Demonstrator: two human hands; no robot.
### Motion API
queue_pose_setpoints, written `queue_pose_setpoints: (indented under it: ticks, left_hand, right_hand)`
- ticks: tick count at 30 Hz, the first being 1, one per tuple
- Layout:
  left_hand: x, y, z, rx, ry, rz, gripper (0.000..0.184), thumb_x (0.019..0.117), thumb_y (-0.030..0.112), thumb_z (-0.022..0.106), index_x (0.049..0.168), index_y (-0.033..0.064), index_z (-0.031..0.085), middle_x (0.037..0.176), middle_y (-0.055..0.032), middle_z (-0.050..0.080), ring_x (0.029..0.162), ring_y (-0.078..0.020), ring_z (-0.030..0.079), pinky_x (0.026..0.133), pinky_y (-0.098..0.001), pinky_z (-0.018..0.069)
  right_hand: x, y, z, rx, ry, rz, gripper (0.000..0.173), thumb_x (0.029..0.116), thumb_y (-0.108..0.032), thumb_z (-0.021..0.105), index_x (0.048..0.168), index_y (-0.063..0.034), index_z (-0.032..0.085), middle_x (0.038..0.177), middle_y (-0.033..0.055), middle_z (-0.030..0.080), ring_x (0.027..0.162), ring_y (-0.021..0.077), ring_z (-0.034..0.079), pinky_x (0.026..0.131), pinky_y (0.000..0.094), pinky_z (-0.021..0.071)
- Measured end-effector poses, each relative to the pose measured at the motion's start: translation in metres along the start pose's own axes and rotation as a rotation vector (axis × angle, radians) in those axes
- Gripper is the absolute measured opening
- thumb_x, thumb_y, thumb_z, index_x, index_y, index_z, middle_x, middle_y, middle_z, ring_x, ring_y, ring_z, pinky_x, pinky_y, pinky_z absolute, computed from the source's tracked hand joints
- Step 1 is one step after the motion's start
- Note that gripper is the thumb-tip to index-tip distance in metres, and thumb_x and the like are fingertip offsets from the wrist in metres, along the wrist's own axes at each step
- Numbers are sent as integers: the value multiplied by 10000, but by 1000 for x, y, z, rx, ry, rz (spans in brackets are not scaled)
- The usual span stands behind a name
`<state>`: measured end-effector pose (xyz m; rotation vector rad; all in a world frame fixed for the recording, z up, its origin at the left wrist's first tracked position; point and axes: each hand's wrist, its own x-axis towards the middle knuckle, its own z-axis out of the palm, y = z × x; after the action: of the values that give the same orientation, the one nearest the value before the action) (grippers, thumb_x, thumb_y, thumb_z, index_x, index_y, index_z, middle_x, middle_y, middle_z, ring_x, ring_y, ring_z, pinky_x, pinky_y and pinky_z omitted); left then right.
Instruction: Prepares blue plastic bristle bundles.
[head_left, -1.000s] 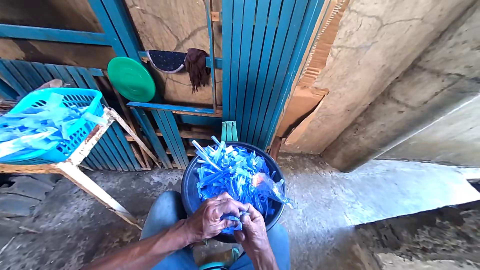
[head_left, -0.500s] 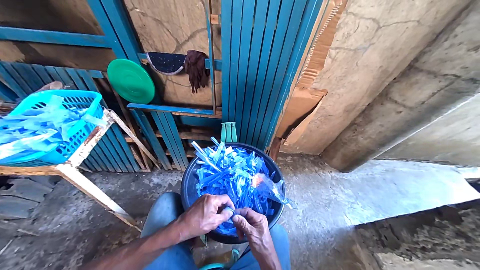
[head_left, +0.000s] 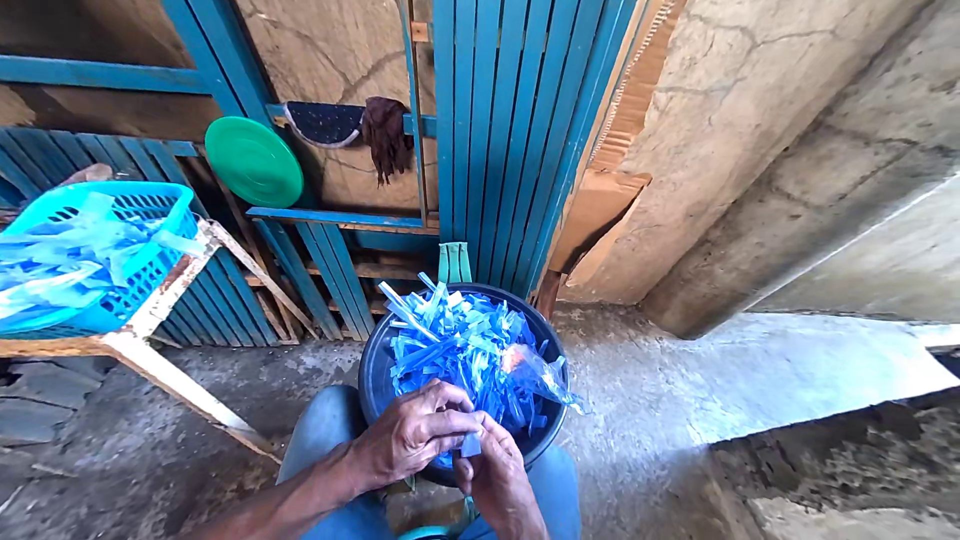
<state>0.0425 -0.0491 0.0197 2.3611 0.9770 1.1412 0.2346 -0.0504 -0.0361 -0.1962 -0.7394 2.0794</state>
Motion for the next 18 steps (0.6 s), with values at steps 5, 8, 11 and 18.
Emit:
queue_pose_setpoints:
  ticks: [5, 8, 11, 18]
  left_hand:
    - [6, 1, -4, -18, 60, 43, 127, 1018, 206, 654, 1072, 146, 753, 1090, -22, 693, 1079, -105, 638, 963, -242, 537]
    - [6, 3, -3, -13, 143, 26, 191, 1061, 240, 580, 1065, 90, 699, 985, -24, 710, 944, -81, 668, 872, -224, 558]
    - [5, 7, 0, 47, 188, 2, 261, 1088, 297, 512, 1071, 80, 656, 959, -21, 694, 889, -44, 664, 829, -182, 559]
    - [7, 5, 2, 204, 181, 49, 223, 1078, 284, 537, 1063, 116, 684, 923, -13, 684, 866, -90, 653, 806, -228, 556]
  right_hand:
    - [1, 3, 3, 30, -40, -1, 213, 1012, -284, 642, 1062, -84, 696, 822, 57, 680, 612, 93, 633, 540, 235, 538]
    - [1, 6, 1, 63, -81, -35, 170, 996, -213, 669, 1085, -74, 713, 866, 81, 707, 645, 106, 659, 563, 244, 555]
    - [1, 9, -1, 46, -84, -64, 172, 994, -207, 672, 1090, -75, 725, 910, 103, 721, 705, 129, 683, 607, 263, 572]
    - [3, 5, 2, -263, 4, -224, 525, 1008, -533, 554, 1255, -75, 623, 1073, 95, 713, 918, 165, 706, 804, 340, 597]
